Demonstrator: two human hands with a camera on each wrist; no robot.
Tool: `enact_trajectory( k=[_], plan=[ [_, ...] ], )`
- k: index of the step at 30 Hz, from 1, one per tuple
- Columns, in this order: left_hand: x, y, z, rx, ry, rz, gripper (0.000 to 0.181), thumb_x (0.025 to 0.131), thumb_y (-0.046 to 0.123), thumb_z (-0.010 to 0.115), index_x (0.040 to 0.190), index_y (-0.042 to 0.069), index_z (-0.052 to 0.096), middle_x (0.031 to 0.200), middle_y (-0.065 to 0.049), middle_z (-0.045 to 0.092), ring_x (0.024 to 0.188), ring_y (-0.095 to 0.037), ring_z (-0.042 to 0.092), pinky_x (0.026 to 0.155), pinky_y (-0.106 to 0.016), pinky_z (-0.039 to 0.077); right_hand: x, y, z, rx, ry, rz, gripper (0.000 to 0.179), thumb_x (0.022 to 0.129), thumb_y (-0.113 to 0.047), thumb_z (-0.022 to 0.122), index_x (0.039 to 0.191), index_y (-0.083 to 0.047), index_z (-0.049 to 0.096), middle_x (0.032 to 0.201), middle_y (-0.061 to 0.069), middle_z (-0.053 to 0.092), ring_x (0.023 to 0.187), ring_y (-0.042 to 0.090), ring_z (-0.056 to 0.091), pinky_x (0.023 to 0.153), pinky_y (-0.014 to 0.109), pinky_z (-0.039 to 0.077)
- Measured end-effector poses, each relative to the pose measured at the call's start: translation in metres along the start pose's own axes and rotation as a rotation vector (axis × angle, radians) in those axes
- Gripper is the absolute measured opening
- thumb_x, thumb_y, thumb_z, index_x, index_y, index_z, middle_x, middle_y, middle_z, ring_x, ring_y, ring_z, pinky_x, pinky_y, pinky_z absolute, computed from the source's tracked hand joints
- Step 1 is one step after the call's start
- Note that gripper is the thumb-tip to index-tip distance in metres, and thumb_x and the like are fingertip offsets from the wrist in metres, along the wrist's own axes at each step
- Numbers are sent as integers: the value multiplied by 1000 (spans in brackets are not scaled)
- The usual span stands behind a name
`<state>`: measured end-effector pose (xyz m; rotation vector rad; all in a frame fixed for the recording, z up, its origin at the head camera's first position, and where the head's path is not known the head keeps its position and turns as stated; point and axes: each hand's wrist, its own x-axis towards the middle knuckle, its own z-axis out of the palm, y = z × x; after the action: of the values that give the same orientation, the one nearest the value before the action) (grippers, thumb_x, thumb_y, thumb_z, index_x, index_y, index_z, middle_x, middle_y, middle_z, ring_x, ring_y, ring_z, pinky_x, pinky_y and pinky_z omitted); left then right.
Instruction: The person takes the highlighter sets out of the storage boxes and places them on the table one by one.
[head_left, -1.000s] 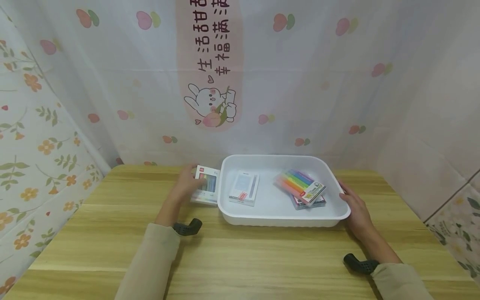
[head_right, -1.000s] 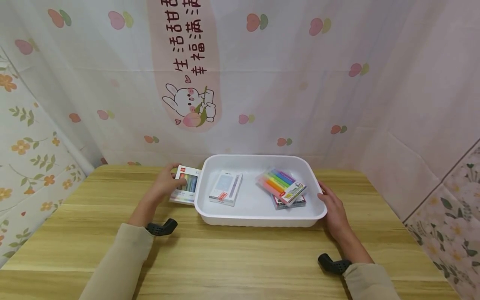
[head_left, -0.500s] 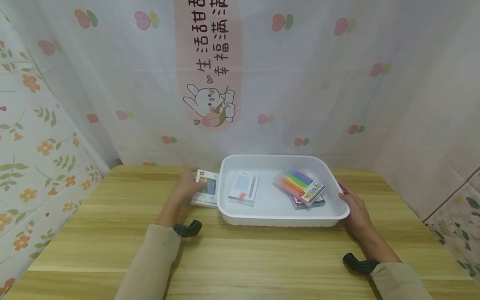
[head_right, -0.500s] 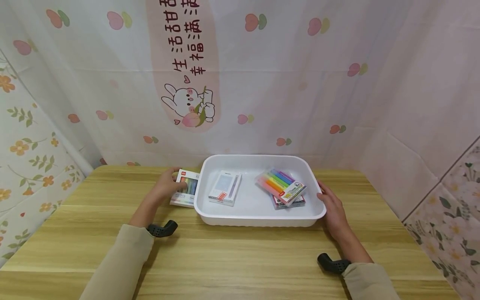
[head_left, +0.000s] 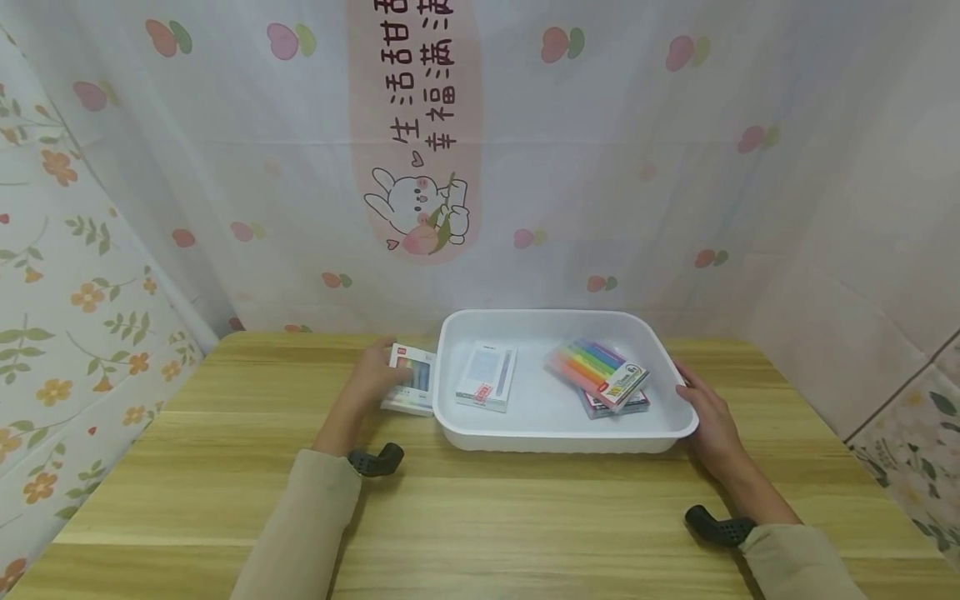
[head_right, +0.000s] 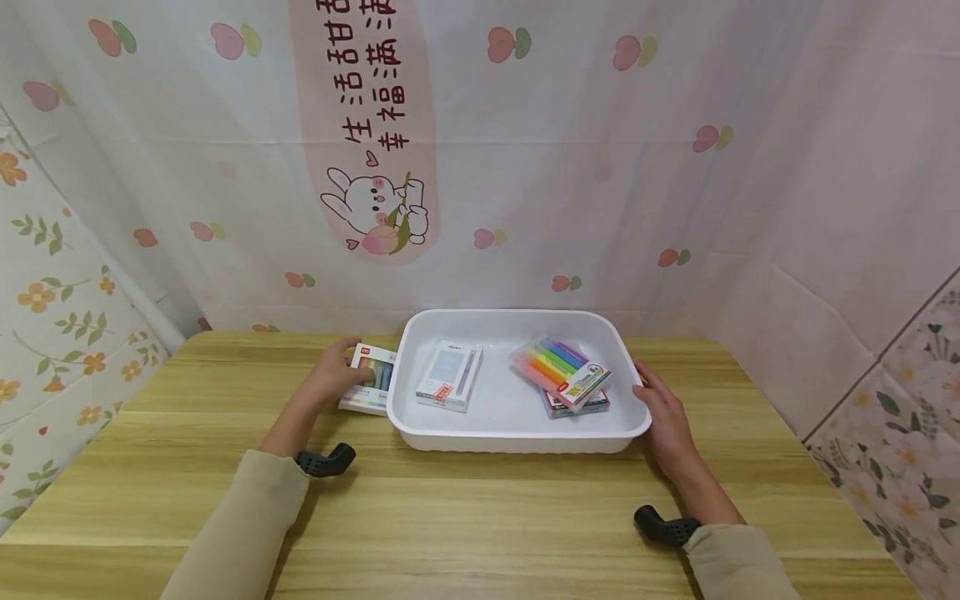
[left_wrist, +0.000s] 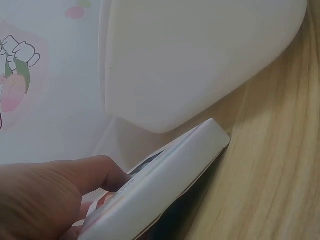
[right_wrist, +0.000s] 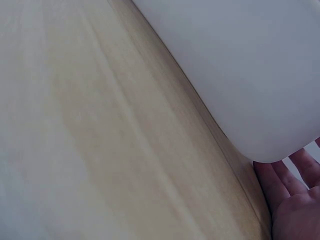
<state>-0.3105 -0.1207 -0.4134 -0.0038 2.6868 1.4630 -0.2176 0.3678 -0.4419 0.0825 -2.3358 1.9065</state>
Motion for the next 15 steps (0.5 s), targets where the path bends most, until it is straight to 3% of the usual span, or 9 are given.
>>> enact_trajectory(
  k=[6, 15],
  plan=[
    [1, -2, 0, 34, -7, -11, 77, 89, 11, 68, 154, -6, 30, 150, -32, 44, 131, -44, 50, 115, -56, 40, 0, -1, 0, -25, 7, 15, 59, 110, -40, 34, 162, -16, 22, 170, 17, 14, 122, -14, 46, 91, 6, 48],
    [-2, -2, 0, 67, 6, -12, 78, 89, 13, 68, 154, -6, 30, 153, -31, 42, 137, -44, 45, 119, -59, 34, 0, -1, 0, -28, 7, 11, 59, 110, -39, 34, 162, -15, 22, 169, 17, 14, 124, -13, 46, 92, 6, 47]
  ],
)
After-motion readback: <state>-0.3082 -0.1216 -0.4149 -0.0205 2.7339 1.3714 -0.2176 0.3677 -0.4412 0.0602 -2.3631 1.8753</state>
